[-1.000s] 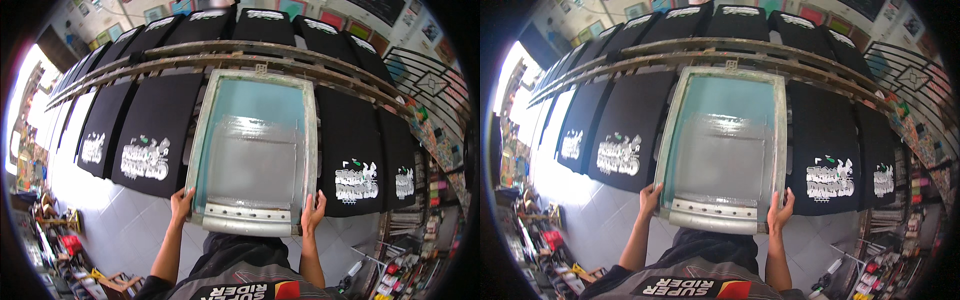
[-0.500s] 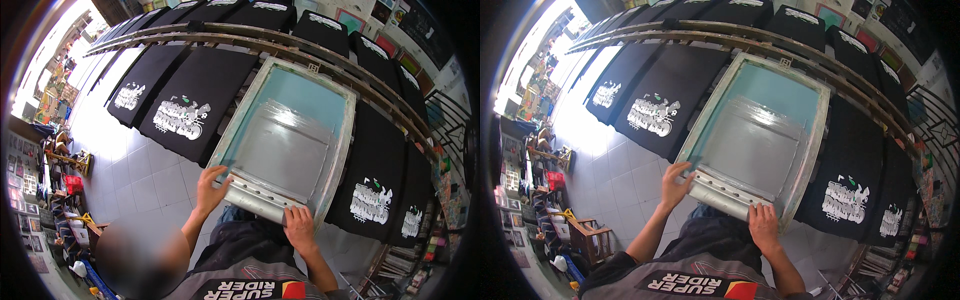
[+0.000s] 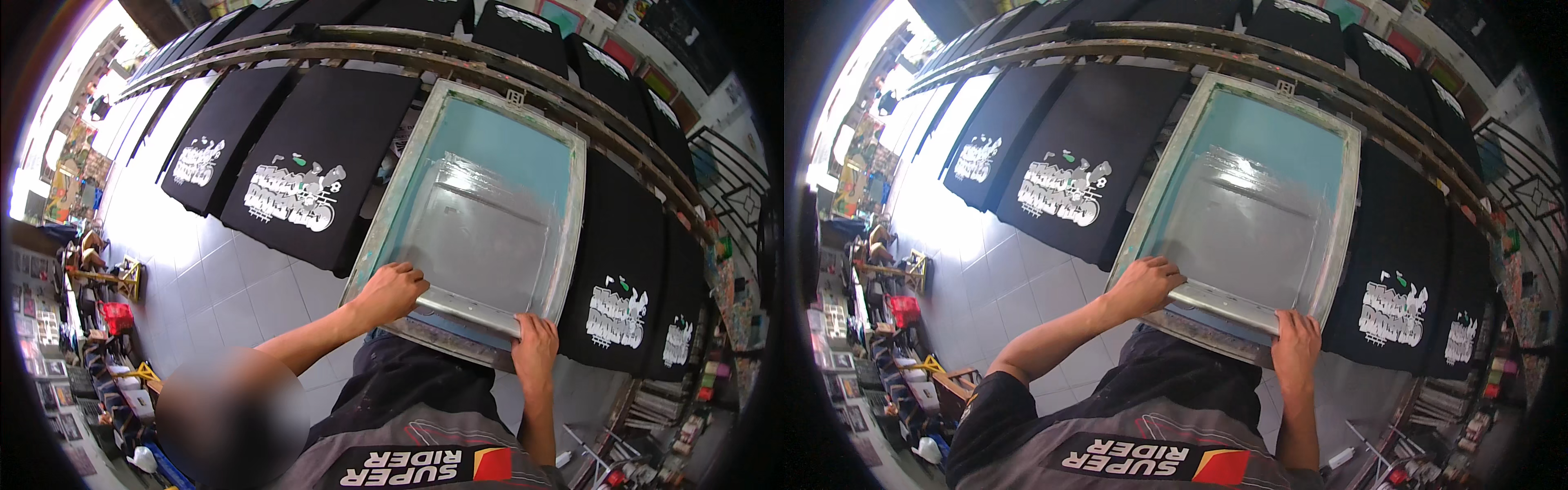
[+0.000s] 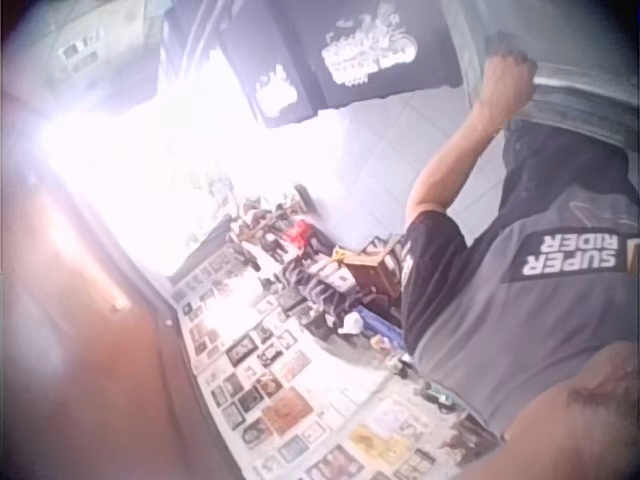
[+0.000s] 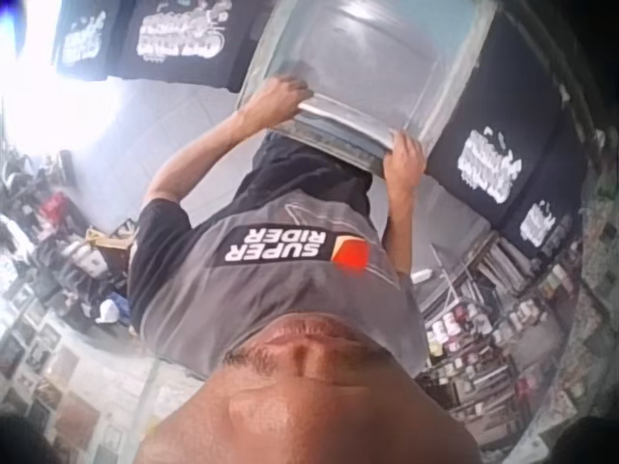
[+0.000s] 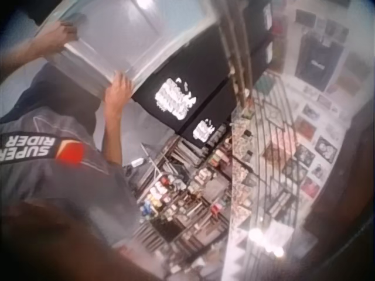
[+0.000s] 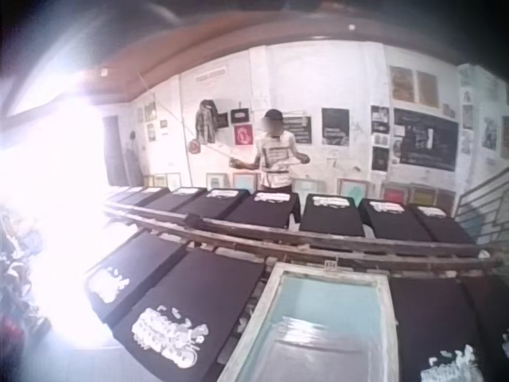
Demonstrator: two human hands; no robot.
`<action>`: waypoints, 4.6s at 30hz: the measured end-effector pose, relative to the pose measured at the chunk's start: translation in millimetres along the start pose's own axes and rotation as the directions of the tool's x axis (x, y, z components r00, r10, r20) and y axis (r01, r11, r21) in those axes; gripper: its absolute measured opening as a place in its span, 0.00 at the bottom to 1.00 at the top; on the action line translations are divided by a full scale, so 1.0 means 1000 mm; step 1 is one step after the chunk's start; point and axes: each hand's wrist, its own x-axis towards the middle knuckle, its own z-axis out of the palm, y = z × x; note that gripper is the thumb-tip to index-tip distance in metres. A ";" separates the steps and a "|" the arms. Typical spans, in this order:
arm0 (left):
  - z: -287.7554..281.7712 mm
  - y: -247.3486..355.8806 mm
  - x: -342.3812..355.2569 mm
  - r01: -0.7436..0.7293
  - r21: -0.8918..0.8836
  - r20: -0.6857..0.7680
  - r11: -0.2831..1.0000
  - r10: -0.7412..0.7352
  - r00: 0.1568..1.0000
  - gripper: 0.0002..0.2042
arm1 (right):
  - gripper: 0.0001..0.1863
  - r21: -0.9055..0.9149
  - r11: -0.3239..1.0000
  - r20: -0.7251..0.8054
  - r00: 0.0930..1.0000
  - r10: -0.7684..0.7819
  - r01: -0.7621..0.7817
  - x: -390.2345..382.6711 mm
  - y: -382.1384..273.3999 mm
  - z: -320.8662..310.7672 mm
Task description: The person uses a squeegee to pull white ink across a screen printing frame over a black t-shirt, then lifts the screen and places it aside. They retrieve a small block and apply blue ink to a second screen, spreading it evenly with the block over another t-shirt.
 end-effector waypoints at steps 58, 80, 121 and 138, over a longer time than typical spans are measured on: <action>0.056 -0.038 0.060 -0.112 -0.020 -0.552 0.994 0.082 0.830 0.18 | 0.12 -0.045 0.997 -0.395 0.915 -0.079 0.067 0.040 0.049 0.083; 0.022 0.019 -0.048 -0.031 -0.195 -0.198 0.980 -0.008 0.980 0.27 | 0.10 -0.046 0.997 -0.144 0.988 -0.061 0.055 -0.055 -0.001 0.033; 0.018 0.003 -0.058 -0.166 -0.167 -0.081 0.972 0.154 0.985 0.35 | 0.38 0.088 0.975 -0.011 0.979 -0.203 0.203 -0.068 -0.005 0.039; 0.037 -0.038 -0.092 0.690 -0.705 0.157 0.163 -0.913 0.376 0.45 | 0.40 0.551 0.519 0.113 0.674 0.730 -0.654 -0.063 0.076 0.050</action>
